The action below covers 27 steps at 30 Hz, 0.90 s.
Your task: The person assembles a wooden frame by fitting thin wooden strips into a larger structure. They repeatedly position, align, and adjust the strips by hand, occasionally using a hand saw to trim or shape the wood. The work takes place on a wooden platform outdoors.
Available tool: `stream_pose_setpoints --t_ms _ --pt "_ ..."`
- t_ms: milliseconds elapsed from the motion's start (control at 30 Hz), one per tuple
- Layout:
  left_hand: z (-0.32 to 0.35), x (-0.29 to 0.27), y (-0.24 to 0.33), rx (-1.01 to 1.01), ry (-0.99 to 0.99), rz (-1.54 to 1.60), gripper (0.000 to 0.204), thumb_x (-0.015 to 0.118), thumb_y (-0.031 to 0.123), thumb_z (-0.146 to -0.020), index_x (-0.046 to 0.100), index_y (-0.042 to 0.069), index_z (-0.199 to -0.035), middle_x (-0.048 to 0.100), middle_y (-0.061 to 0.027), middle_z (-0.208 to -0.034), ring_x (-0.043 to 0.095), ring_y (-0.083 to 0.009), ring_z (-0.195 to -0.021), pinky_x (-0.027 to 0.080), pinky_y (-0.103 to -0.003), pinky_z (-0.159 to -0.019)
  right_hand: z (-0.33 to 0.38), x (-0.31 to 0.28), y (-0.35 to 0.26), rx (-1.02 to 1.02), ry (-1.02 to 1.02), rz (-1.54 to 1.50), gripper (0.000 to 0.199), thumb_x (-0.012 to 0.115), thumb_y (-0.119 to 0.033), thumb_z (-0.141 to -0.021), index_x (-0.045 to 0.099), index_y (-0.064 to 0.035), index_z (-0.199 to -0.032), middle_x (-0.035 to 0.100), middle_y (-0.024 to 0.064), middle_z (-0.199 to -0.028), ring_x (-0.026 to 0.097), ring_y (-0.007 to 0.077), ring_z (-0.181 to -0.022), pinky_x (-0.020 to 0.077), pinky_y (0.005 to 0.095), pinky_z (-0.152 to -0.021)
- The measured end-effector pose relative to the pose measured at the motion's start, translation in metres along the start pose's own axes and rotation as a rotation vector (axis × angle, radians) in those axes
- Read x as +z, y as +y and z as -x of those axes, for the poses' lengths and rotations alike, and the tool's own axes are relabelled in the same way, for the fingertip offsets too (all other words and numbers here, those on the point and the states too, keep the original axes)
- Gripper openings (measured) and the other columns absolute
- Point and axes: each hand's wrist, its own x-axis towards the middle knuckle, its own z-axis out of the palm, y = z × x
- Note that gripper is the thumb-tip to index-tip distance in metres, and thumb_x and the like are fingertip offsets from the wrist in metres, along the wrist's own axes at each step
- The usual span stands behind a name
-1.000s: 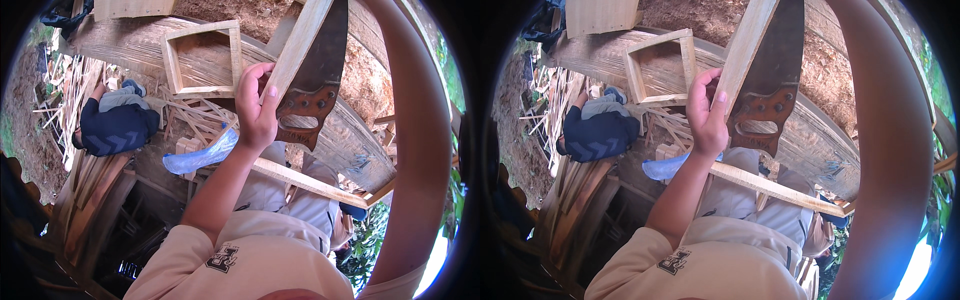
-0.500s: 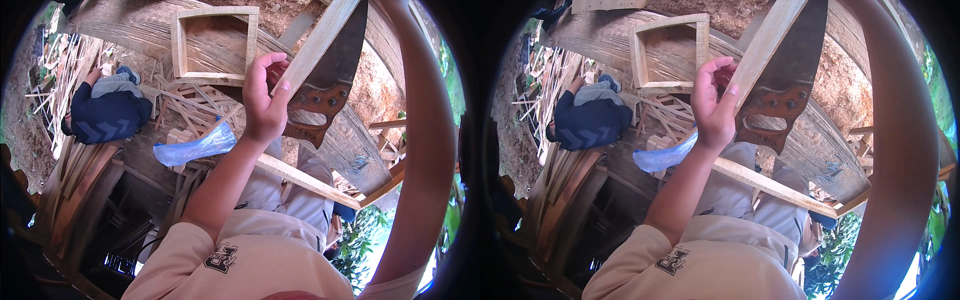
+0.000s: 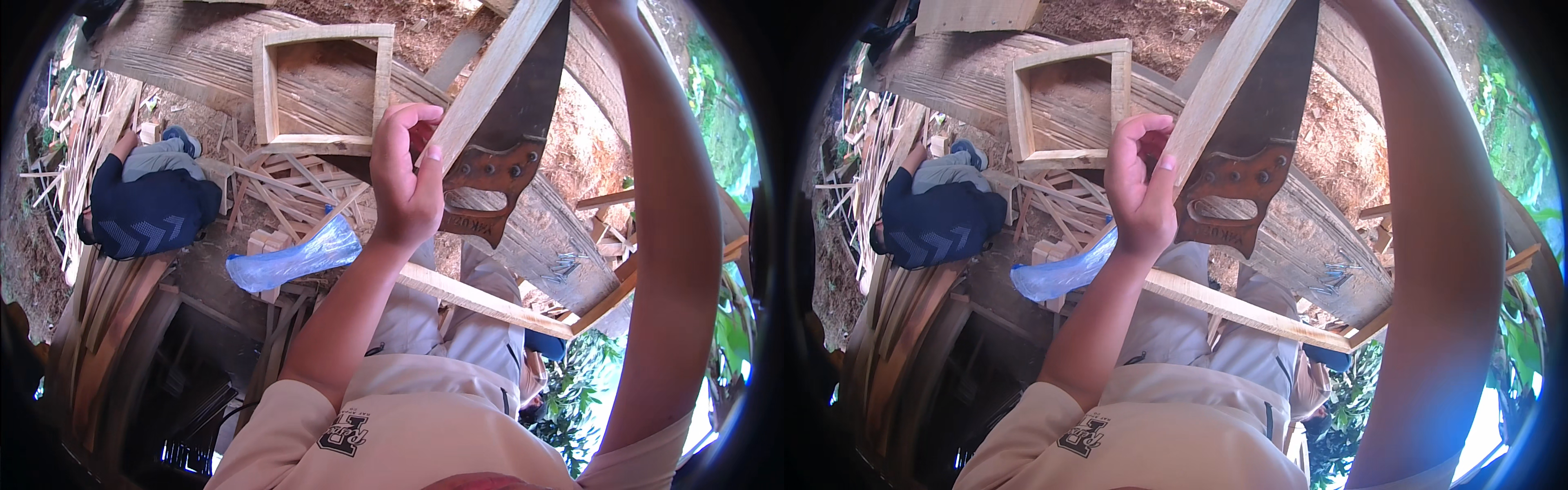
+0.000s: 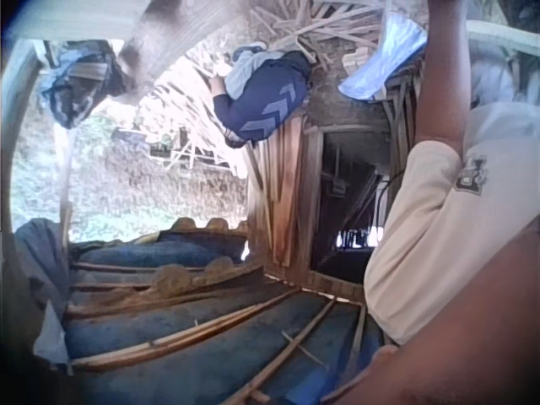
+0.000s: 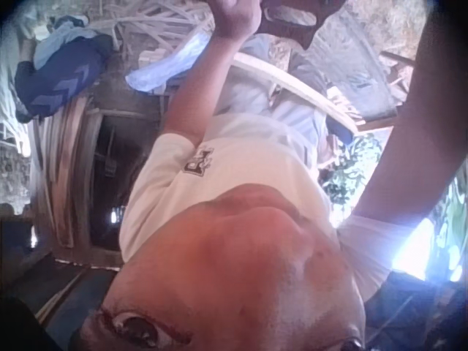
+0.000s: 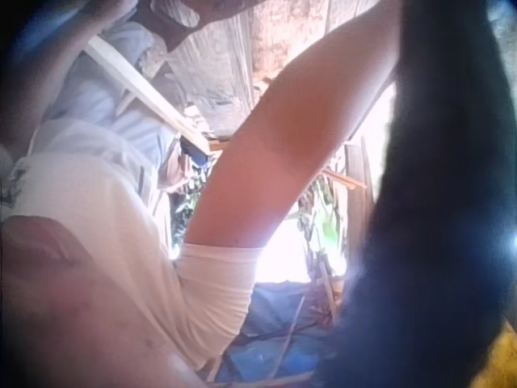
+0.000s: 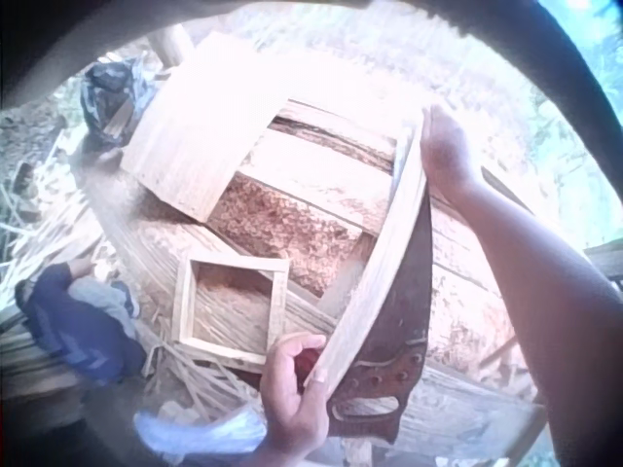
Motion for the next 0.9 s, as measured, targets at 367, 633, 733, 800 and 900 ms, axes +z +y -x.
stream_pose_setpoints --t_ms 367,633,733,800,900 --pt "0.002 -0.001 -0.001 -0.013 -0.027 -0.036 0.032 0.054 -0.004 -0.093 0.058 -0.002 -0.125 0.058 -0.0117 -0.117 0.058 -0.0188 -0.101 0.048 -0.032 -0.094 0.003 -0.013 -0.029 0.138 -0.099 -0.056 0.029 0.042 -0.019 -0.11 0.062 0.0017 -0.108 0.067 0.0324 -0.099 0.064 0.052 -0.097 0.0507 0.0556 -0.089" --pt "0.002 0.0 -0.002 -0.022 -0.011 -0.026 0.031 0.054 -0.003 -0.092 0.058 -0.002 -0.123 0.059 -0.0139 -0.118 0.061 -0.022 -0.104 0.05 -0.034 -0.096 0.002 -0.015 -0.039 0.143 -0.146 -0.027 0.034 0.041 -0.022 -0.11 0.064 0.0014 -0.105 0.069 0.032 -0.102 0.066 0.0503 -0.098 0.0515 0.0559 -0.089" --pt "0.001 0.0 -0.001 -0.016 -0.01 -0.029 0.032 0.053 -0.004 -0.092 0.058 -0.002 -0.123 0.059 -0.0138 -0.118 0.061 -0.0218 -0.105 0.05 -0.034 -0.096 0.0 -0.018 -0.047 0.205 -0.154 -0.038 0.031 0.042 -0.02 -0.108 0.065 0.0008 -0.103 0.069 0.0308 -0.099 0.067 0.0492 -0.096 0.053 0.055 -0.087" --pt "0.002 0.0 -0.002 -0.014 -0.019 -0.032 0.032 0.053 -0.004 -0.092 0.058 -0.002 -0.124 0.059 -0.0134 -0.117 0.06 -0.0214 -0.105 0.05 -0.034 -0.096 0.002 -0.016 -0.041 0.146 -0.142 0.014 0.029 0.044 -0.019 -0.107 0.065 0.0006 -0.102 0.069 0.0302 -0.097 0.067 0.0485 -0.095 0.0535 0.0547 -0.086" --pt "0.005 0.001 -0.004 -0.053 -0.022 -0.026 0.034 0.052 -0.004 -0.094 0.055 -0.002 -0.128 0.059 -0.013 -0.117 0.06 -0.0199 -0.104 0.05 -0.034 -0.096 0.004 -0.011 -0.029 0.027 -0.09 0.085 0.029 0.046 -0.02 -0.106 0.065 0.0008 -0.101 0.069 0.0299 -0.096 0.068 0.048 -0.094 0.0537 0.0546 -0.085"
